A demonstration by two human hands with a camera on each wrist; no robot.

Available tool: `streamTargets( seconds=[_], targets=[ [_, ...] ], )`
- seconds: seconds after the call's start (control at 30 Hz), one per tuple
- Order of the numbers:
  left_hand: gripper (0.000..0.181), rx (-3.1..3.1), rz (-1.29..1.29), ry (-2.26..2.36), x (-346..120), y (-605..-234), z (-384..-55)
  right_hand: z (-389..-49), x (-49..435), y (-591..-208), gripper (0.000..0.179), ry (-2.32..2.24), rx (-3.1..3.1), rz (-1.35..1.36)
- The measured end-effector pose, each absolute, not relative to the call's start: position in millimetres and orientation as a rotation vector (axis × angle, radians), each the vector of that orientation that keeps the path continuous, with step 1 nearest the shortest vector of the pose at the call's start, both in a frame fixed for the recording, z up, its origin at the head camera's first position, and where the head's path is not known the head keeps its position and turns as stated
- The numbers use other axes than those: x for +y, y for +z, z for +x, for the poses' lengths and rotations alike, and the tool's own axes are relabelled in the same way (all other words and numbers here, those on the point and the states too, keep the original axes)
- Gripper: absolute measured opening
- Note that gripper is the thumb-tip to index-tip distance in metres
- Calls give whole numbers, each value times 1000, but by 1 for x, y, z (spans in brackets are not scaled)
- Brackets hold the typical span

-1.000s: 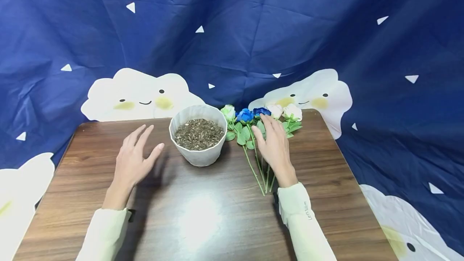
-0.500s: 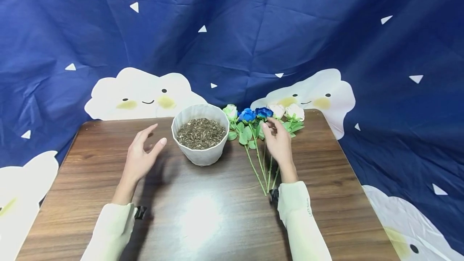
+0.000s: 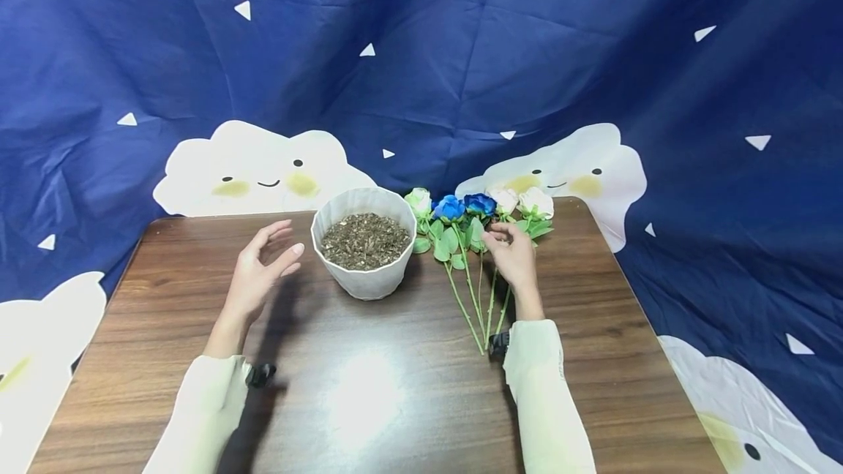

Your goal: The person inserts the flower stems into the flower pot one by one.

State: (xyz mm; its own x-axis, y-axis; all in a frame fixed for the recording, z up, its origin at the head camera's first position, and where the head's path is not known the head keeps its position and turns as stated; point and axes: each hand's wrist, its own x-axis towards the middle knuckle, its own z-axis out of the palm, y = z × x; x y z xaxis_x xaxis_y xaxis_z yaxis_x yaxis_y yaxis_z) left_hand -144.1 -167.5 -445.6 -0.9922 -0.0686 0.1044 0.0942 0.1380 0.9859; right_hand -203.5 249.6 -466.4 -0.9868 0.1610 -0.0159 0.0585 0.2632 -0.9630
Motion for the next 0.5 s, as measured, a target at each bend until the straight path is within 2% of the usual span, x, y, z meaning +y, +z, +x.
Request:
streamTargets(
  seconds=[0.2, 0.5],
  targets=[
    [55, -2119, 49, -2298, -162, -448, -147, -207, 254, -477, 45, 2015, -2433, -374],
    [56, -2027, 90, -2450, -152, -452, -150, -208, 259, -491, 49, 2100, -2519, -474]
  ],
)
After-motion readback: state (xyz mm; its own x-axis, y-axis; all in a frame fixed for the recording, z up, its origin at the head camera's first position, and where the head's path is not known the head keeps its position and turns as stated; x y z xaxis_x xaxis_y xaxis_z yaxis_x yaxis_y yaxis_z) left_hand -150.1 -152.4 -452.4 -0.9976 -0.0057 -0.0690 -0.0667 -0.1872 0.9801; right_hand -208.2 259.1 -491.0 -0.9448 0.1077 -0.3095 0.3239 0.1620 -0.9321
